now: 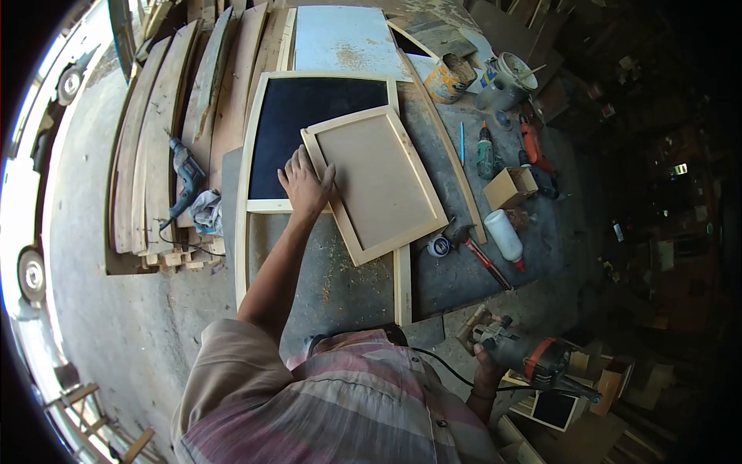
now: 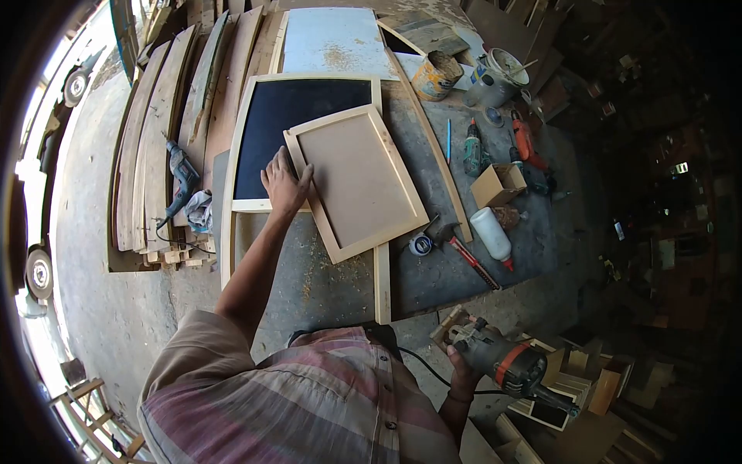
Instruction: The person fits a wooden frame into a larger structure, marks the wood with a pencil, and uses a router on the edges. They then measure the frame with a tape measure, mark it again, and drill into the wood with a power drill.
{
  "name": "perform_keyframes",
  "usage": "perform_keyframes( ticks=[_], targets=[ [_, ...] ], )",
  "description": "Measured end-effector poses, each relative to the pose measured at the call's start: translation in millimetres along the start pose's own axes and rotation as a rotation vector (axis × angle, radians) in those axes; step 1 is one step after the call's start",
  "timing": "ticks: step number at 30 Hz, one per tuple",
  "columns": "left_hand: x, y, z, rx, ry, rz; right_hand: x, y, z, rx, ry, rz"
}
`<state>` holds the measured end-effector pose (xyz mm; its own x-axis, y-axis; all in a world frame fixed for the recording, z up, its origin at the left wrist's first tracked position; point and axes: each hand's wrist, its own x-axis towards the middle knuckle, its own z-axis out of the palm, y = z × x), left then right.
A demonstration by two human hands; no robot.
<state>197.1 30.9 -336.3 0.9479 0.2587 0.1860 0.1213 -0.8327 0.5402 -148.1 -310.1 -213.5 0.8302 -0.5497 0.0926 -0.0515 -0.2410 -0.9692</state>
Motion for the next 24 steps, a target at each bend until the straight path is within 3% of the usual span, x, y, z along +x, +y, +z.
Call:
perform_keyframes(
  ticks=[4,8,13,15,24],
  targets=[
    [-31.4,7.2,12.4,0.071,-0.139,0.040,15.8,0.3,9.0,0.010,-0.114,-0.067],
    [-27.7,14.8,19.1,0.091,-0.097,0.013,28.1,2.3,19.1,0.060,-0.182,-0.098],
    [-10.9,19.0,32.4,0.072,-0.081,0.136,42.0,-12.6,40.0,0.064,-0.289,-0.094],
    [-1.4,27.0,36.2,0.094,-0.123,0.131,54.1,-7.9,47.2,0.004,-0.420,-0.214],
    [18.6,49.0,55.1,0.071,-0.129,0.164,97.9,2.7,130.6,0.115,-0.658,-0.184]
  ],
)
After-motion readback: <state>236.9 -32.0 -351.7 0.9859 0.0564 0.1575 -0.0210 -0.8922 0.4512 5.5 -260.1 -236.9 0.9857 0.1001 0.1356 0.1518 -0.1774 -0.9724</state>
